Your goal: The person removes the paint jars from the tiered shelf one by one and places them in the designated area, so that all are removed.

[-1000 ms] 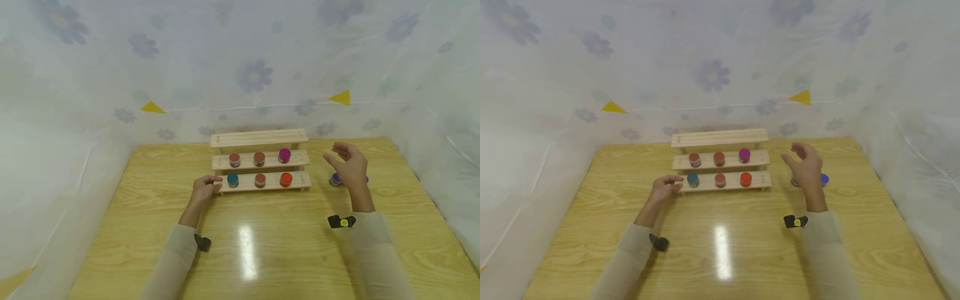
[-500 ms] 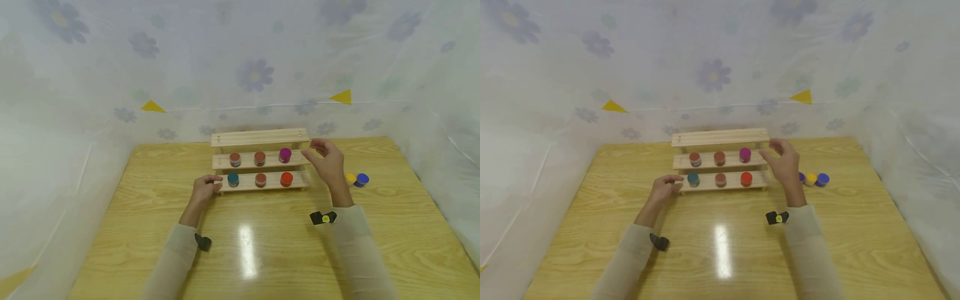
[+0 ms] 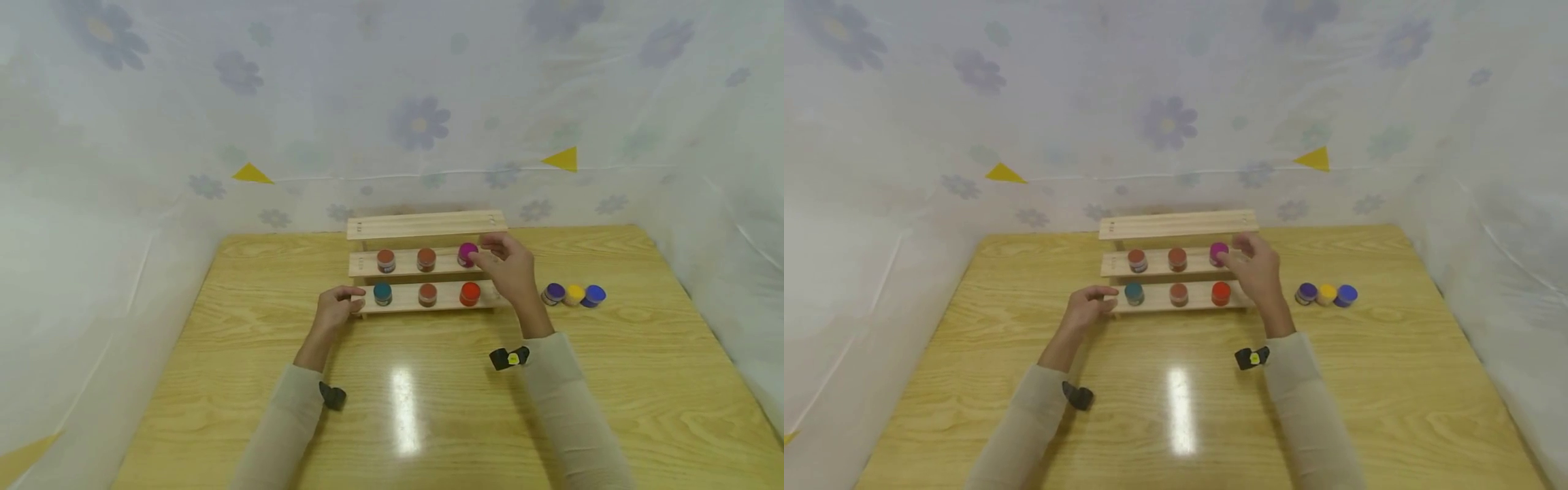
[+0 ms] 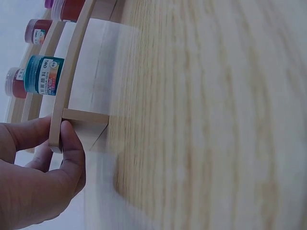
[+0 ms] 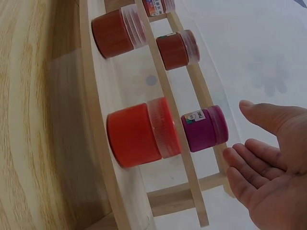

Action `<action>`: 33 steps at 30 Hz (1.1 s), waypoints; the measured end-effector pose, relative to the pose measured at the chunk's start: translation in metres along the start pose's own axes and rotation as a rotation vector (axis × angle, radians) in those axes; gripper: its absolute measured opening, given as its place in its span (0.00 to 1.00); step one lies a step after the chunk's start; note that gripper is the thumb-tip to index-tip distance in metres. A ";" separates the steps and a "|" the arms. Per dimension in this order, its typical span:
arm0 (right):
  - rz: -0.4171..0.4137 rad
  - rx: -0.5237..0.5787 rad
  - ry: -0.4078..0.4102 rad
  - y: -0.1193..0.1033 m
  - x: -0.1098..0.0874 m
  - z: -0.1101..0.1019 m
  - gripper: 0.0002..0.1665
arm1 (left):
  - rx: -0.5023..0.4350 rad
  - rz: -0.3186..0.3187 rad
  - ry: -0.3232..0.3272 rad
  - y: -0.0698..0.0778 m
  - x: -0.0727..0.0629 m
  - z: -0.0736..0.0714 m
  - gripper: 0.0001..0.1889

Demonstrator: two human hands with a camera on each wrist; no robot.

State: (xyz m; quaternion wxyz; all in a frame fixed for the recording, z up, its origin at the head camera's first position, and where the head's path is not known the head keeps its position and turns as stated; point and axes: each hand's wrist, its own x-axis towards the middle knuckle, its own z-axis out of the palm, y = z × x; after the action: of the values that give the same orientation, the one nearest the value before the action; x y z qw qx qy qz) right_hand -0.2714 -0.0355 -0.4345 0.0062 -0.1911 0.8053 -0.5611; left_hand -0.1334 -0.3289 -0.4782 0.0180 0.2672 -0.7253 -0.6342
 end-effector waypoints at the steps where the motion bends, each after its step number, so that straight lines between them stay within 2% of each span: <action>1: 0.005 0.000 -0.003 0.000 0.000 0.001 0.29 | 0.002 -0.001 0.001 0.000 0.000 0.000 0.11; 8: 0.078 -0.023 -0.016 0.001 0.002 0.007 0.31 | 0.012 0.003 0.006 0.000 0.000 0.001 0.11; 21: 0.042 -0.065 -0.041 0.000 0.000 0.011 0.29 | 0.007 0.007 0.010 -0.002 0.000 0.001 0.10; 33: 0.029 -0.124 -0.040 0.001 0.002 0.012 0.28 | 0.009 -0.017 -0.021 0.000 0.005 -0.002 0.12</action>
State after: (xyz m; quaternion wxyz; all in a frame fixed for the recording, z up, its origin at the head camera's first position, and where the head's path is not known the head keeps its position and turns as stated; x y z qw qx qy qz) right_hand -0.2707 -0.0466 -0.4389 0.0184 -0.1906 0.8409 -0.5062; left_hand -0.1369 -0.3326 -0.4798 0.0034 0.2668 -0.7261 -0.6338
